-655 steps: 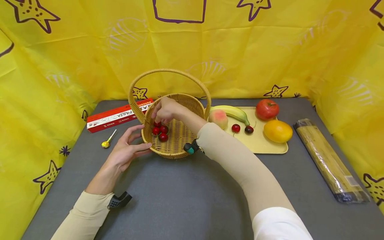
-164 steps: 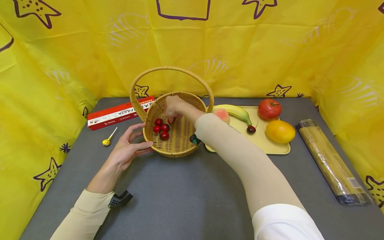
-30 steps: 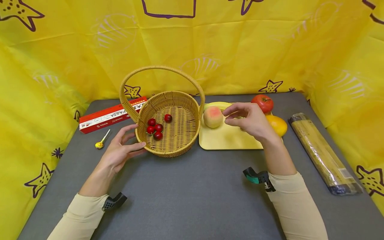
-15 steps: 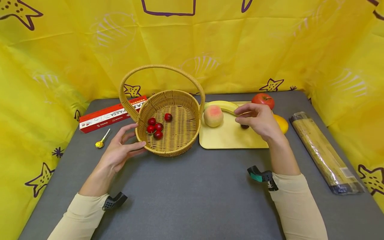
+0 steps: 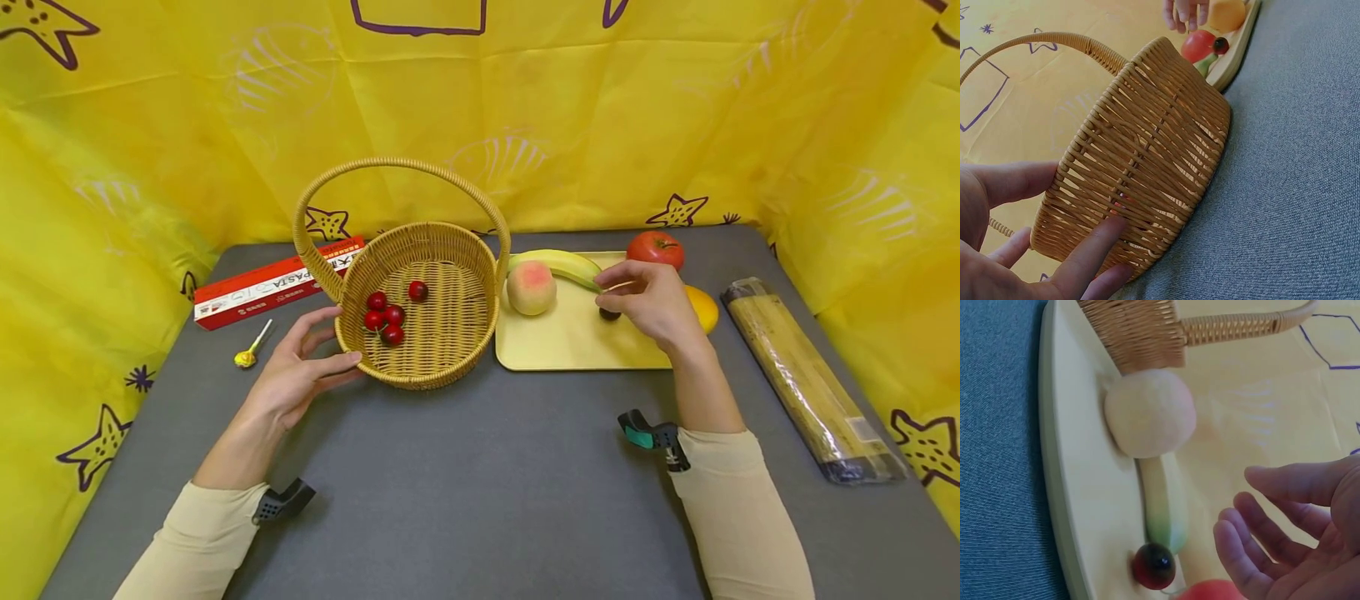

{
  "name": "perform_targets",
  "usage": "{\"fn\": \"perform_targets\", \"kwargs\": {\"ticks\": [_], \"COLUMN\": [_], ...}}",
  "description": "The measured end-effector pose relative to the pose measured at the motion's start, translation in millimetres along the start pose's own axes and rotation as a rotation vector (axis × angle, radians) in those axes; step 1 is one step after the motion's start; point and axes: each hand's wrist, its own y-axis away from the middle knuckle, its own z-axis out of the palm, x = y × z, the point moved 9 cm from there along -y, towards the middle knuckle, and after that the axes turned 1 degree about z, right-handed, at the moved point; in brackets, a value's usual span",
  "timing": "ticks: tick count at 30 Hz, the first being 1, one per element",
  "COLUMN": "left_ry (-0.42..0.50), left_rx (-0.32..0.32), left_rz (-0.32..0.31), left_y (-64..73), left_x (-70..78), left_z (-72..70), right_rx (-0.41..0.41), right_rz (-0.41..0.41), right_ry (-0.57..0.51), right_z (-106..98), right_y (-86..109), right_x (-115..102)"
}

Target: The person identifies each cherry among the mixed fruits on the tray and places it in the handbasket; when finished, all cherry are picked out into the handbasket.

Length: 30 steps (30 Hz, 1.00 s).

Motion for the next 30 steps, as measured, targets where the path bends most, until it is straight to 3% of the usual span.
{"fn": "perform_targets", "kwargs": {"ticks": [13,30], "left_ry": [0.000,-0.002], "left_rx": [0.000,-0.008], "left_rz": [0.000,0.007], "left_y": [2.1,-0.6], "left_x": [0.8,-1.1], "left_z": [-0.6,-0.9], "right_rx": [0.070,0.043], "right_rz": [0.005,0.066], "right_ry": [0.235,0.335], "right_z": [-2,3], "right_y": [-0.2,-1.2], "right_x": [6,13]}}
